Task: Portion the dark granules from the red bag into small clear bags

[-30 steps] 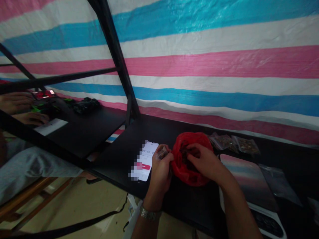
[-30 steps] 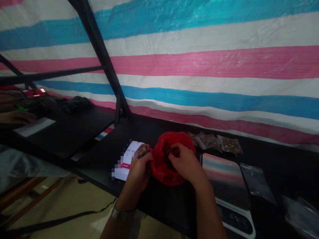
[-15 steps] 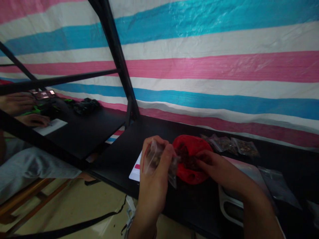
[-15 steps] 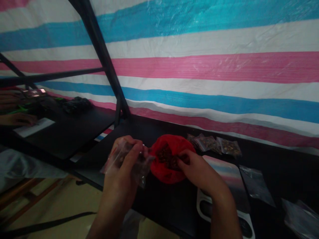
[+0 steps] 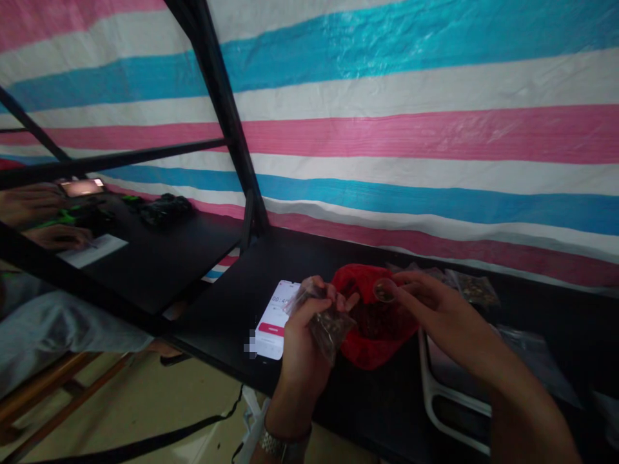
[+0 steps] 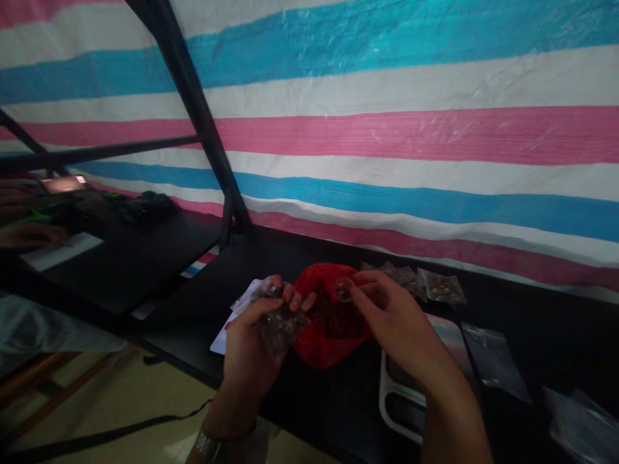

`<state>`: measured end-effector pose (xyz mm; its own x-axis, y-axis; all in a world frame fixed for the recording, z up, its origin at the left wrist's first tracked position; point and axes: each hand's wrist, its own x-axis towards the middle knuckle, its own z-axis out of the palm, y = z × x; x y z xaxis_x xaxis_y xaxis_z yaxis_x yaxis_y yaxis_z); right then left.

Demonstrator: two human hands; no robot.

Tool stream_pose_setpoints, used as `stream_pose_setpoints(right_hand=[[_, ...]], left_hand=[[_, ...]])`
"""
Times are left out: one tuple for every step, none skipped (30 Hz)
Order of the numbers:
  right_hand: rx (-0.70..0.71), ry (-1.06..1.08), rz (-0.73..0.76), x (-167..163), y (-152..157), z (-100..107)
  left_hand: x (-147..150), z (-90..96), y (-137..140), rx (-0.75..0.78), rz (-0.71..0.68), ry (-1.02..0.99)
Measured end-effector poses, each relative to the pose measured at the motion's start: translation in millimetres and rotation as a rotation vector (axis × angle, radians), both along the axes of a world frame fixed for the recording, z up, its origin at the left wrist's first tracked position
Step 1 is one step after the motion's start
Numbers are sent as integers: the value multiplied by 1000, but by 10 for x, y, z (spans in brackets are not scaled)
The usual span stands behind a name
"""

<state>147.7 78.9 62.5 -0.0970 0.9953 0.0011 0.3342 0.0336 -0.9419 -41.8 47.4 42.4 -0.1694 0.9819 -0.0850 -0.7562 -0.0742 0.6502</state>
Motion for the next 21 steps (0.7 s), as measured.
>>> stream_pose_setpoints(right_hand=[[4,20,-9,-4,-13,29],[10,40,-14,-11,-28,60],[20,61,-16,-20,-44,91],[32,82,-13,-33,-60,121],[45,101,-5,-48,-76,147],[66,118,5,-66,-91,168],[88,128,14,-86,-106,184],[110,130,24,-110,-120,196],[133,125,29,-135,-133,205],[152,114,33,-163,-146,212],[168,95,40,-193,-158,220],[180,65,51,-224,-169,230],[191,25,60,-255,-179,240],[207,-20,66,-286,-188,251],[223,-66,68,-314,-194,262],[239,-110,71,-340,-198,270],[258,-149,71,-361,-201,275],[278,-180,75,-376,-201,275],[299,-205,83,-386,-199,271],[318,-227,95,-390,-197,263],[335,-249,104,-389,-194,254]], left_hand=[[16,-11,-3,6,46,114],[36,-25,-5,15,100,255],[58,-41,-8,28,153,403],[80,-58,-11,45,188,542],[102,-74,-14,67,196,658],[123,-90,-16,89,182,749],[142,-106,-17,106,157,814],[157,-120,-16,117,130,860],[169,-134,-14,120,107,889],[177,-147,-10,118,90,905],[180,-160,-5,111,78,911],[179,-172,1,100,71,915],[176,-185,6,85,65,924],[170,-197,11,71,57,942],[163,-209,14,57,47,964],[156,-220,16,45,34,980],[150,-229,17,38,16,983],[145,-237,16,38,-3,971],[143,-243,14,46,-21,949],[144,-247,11,57,-32,926],[147,-250,8,69,-35,905]])
